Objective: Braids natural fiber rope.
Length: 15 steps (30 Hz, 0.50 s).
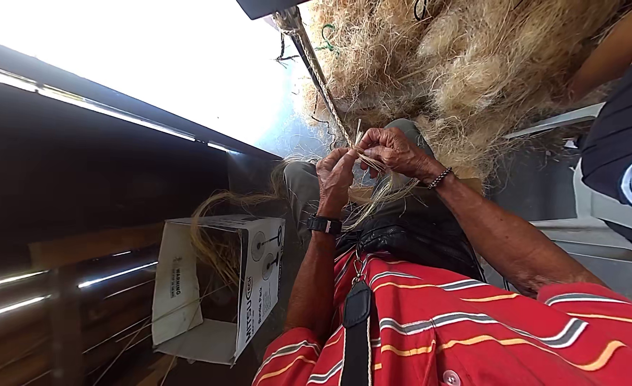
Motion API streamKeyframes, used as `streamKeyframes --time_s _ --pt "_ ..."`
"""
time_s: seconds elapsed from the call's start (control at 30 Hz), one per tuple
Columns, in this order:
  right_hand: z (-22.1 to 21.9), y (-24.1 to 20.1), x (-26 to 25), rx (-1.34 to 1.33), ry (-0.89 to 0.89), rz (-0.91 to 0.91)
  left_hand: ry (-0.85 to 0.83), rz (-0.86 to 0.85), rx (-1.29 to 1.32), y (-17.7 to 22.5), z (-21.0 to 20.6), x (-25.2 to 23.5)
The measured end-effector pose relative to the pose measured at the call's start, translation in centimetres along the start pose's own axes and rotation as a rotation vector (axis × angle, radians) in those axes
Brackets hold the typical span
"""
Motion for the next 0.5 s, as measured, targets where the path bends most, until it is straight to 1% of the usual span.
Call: streamKeyframes --time_s 0.1,0.17,0.27,0.4,0.5 --pt "-0.2 0.1 0.3 0.001 -0.028 0.007 -0.024 -0.032 0.029 -0.3 0.0 0.2" --pt "-0.5 0.3 0.6 0.004 -0.046 0.013 -0.029 -0.041 0.006 -1.2 0.2 0.6" --pt "-1.0 1.1 1.2 0.023 -0.056 0.042 0.005 -0.040 0.017 -2.2 0.3 0.5" --pt "-1.4 2.1 1.7 0.016 -0.033 0.022 0.105 -0.027 0.093 -2.4 -0.2 -0.2" --pt "-1.6 2.4 1.8 -0.008 -0.019 -0.001 0.145 -0.014 0.042 -2.8 -0.2 0.4"
Point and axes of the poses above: each hand's wrist, its own x-axis away from the middle knuckle, its own z-axis out of the back of the hand, y = z × x, the point moved 6 cm from there along -x, towards the middle knuckle, and after that the axes turned 13 degrees about z, right-handed, at the moved point
